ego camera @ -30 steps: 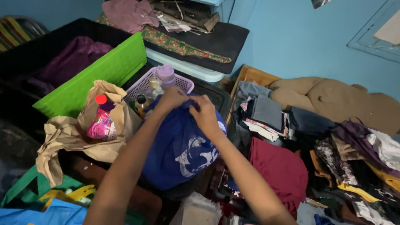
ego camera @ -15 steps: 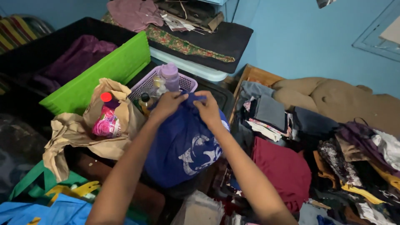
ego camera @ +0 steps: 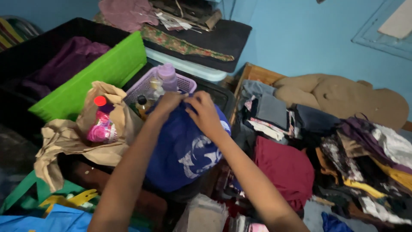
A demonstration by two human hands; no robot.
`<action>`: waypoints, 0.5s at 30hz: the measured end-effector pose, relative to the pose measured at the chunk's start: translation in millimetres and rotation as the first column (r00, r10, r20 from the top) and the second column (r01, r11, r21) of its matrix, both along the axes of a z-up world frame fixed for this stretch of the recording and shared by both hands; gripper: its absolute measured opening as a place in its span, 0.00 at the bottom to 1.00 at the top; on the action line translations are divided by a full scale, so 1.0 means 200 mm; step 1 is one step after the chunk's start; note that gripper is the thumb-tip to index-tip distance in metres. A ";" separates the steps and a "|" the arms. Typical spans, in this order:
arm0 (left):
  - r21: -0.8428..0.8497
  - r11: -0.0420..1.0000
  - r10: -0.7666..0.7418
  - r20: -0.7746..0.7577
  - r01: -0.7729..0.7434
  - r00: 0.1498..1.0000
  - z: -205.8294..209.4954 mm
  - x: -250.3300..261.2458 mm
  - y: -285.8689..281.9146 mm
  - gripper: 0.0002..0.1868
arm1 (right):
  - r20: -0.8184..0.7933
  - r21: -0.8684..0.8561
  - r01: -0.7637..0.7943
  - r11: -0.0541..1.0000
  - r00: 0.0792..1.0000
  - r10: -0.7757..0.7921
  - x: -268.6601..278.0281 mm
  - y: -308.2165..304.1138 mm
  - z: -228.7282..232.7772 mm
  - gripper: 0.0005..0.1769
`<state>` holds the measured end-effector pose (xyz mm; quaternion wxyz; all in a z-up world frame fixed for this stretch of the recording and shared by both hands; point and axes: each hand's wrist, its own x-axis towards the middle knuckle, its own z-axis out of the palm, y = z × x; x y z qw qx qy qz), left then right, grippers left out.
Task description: The person is organizing various items of clothing from a bed into storage drawers and bags.
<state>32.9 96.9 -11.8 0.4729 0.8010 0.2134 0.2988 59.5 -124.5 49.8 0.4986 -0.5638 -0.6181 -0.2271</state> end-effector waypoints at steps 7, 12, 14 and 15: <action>-0.153 0.985 -0.087 -0.004 0.085 0.996 0.13 -0.10 -0.08 0.20 | 0.035 -0.046 0.088 0.995 0.996 -0.087 0.02 0.08 -0.07 0.13; -0.084 0.992 -0.085 0.111 0.094 0.990 0.01 -0.05 0.00 0.19 | -0.080 -0.081 0.169 0.982 0.981 -0.175 0.00 0.06 -0.09 0.11; -0.033 0.998 -0.051 0.124 0.056 0.991 -0.05 0.00 0.09 0.23 | -0.074 -0.145 0.128 0.981 0.987 -0.140 0.02 0.05 -0.11 0.12; -0.037 0.998 -0.048 0.123 0.053 0.991 -0.06 0.01 0.10 0.23 | -0.074 -0.149 0.125 0.981 0.988 -0.137 0.03 0.02 -0.11 0.12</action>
